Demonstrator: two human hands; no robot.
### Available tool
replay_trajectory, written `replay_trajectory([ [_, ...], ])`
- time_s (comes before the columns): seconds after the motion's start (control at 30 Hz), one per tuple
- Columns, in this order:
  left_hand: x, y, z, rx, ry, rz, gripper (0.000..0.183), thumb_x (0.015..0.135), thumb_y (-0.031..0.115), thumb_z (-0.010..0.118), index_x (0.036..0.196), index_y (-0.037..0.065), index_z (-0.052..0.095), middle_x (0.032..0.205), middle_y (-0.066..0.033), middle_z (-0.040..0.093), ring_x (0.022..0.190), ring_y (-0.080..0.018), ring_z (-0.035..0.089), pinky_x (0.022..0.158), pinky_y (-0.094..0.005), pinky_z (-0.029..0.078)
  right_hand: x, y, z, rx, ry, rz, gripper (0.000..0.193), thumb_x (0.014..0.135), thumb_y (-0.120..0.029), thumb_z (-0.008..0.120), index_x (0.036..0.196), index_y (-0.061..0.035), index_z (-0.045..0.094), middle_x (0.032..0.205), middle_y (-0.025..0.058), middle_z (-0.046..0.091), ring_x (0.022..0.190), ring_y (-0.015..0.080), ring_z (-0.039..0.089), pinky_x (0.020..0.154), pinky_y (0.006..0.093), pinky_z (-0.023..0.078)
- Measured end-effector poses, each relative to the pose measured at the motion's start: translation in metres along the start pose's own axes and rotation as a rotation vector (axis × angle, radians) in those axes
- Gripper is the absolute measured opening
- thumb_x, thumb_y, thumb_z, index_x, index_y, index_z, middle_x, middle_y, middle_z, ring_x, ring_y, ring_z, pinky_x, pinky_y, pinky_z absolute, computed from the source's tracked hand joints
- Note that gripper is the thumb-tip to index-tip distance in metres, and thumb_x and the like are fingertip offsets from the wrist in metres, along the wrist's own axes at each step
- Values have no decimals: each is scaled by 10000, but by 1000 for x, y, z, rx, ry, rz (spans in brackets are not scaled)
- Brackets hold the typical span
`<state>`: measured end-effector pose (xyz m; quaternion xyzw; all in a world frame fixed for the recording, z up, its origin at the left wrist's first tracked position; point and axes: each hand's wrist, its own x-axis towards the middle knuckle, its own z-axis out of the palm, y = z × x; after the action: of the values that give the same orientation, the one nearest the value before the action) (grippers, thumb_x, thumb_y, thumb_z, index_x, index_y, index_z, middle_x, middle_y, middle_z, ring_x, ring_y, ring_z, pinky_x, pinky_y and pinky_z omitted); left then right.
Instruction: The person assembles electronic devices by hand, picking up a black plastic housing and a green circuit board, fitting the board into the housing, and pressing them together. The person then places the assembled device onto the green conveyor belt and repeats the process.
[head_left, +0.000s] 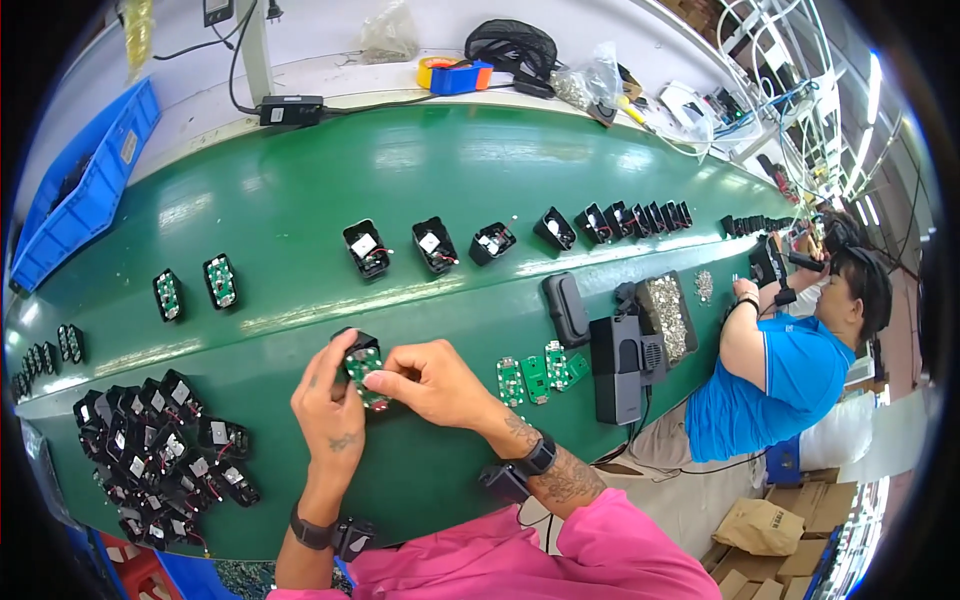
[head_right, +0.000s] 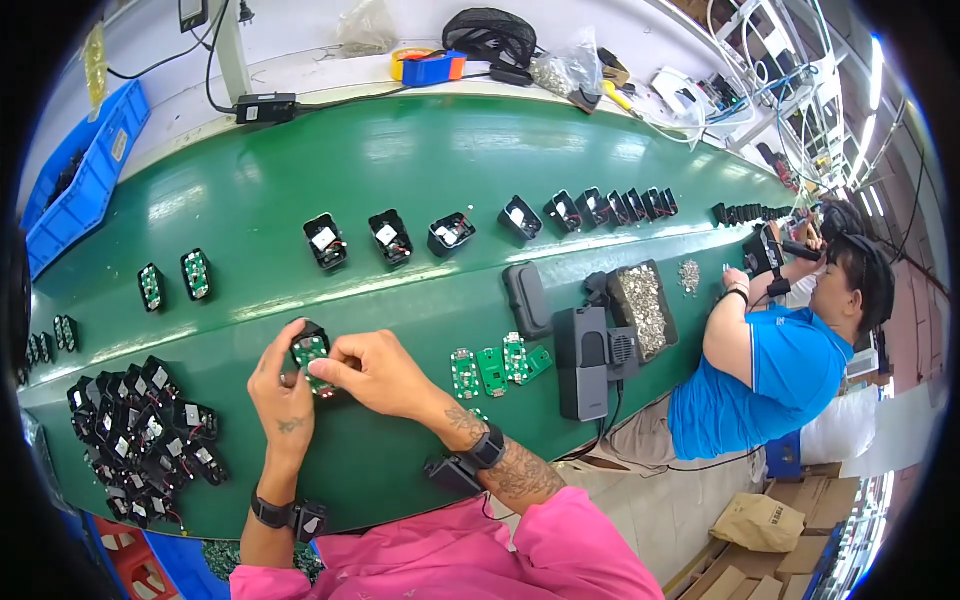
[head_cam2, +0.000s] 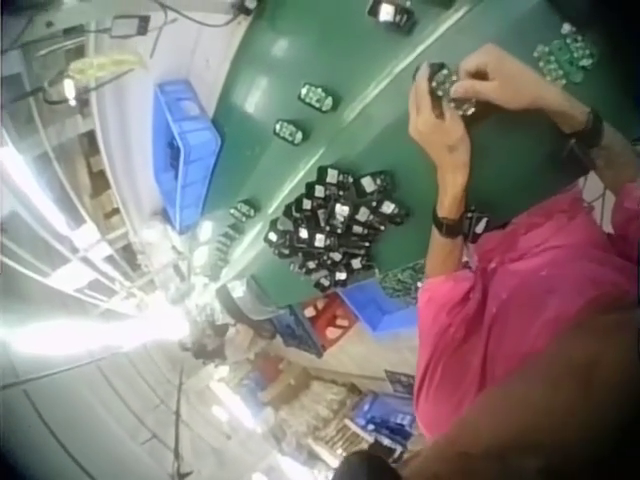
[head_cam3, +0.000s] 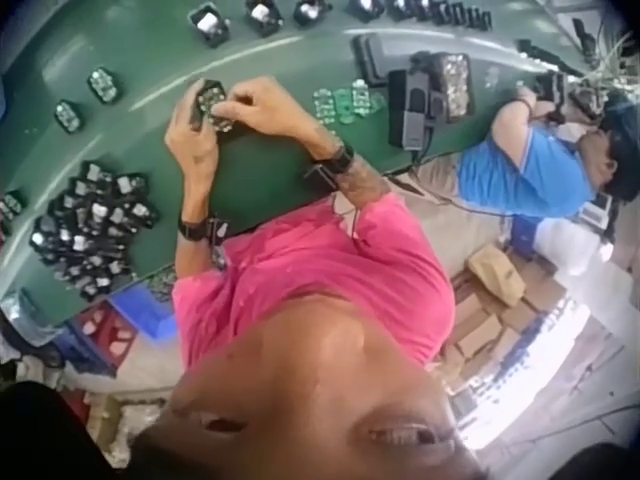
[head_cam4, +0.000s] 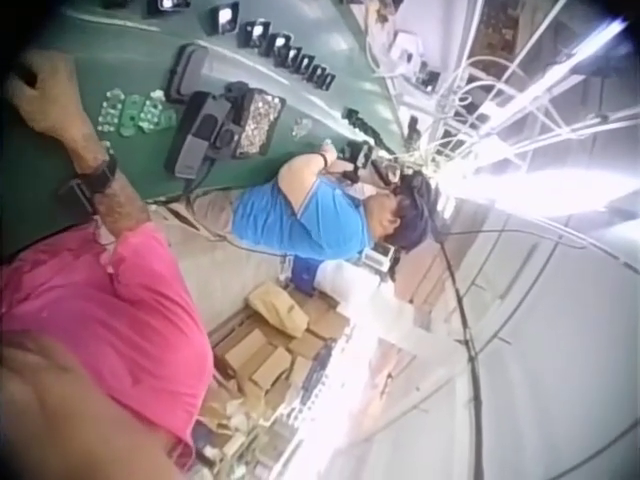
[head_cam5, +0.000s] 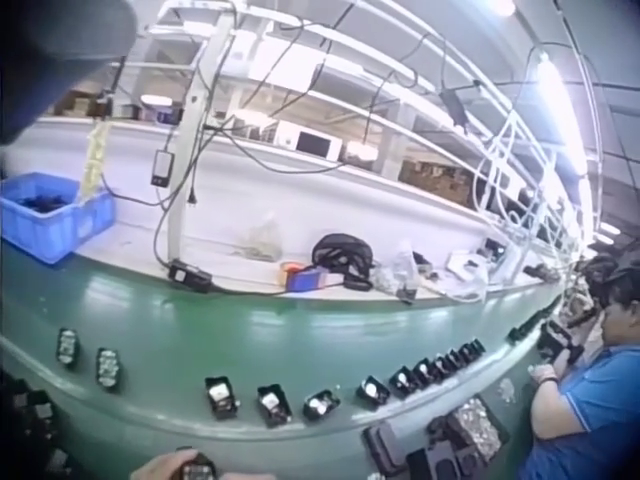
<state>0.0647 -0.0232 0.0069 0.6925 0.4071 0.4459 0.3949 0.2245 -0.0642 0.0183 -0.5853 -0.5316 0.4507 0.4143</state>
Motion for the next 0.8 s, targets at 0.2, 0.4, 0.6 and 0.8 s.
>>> replay_trajectory([
  [0.2,-5,-2,-11,82,38,-81,656,776,-158,484,1364,108,598,1147,-177,691,825,-195,690,720,-325,548,2,-4,14,-52,60,-225,237,942,-195,652,833,16,653,635,153,571,535,175,490,522,353,421],
  [0.4,8,-6,-6,-154,-137,-112,574,848,-99,489,1392,77,545,1138,-182,679,879,-190,702,723,-291,561,1,-1,7,-145,248,-209,202,915,-148,681,810,25,680,590,49,596,554,79,506,503,288,403],
  [0.6,5,-3,-9,-518,-142,-273,429,932,-4,543,1359,36,549,1150,-171,655,808,-175,708,650,-294,616,5,2,12,-182,264,-160,295,912,-160,702,701,14,592,545,17,526,527,58,433,475,273,346],
  [0.8,3,-8,-6,-493,-106,-361,342,1007,138,543,1328,18,546,1093,-155,654,712,-175,709,557,-260,600,6,6,25,-156,270,-181,196,941,-130,653,1097,-16,621,687,37,558,576,85,479,509,294,407],
])
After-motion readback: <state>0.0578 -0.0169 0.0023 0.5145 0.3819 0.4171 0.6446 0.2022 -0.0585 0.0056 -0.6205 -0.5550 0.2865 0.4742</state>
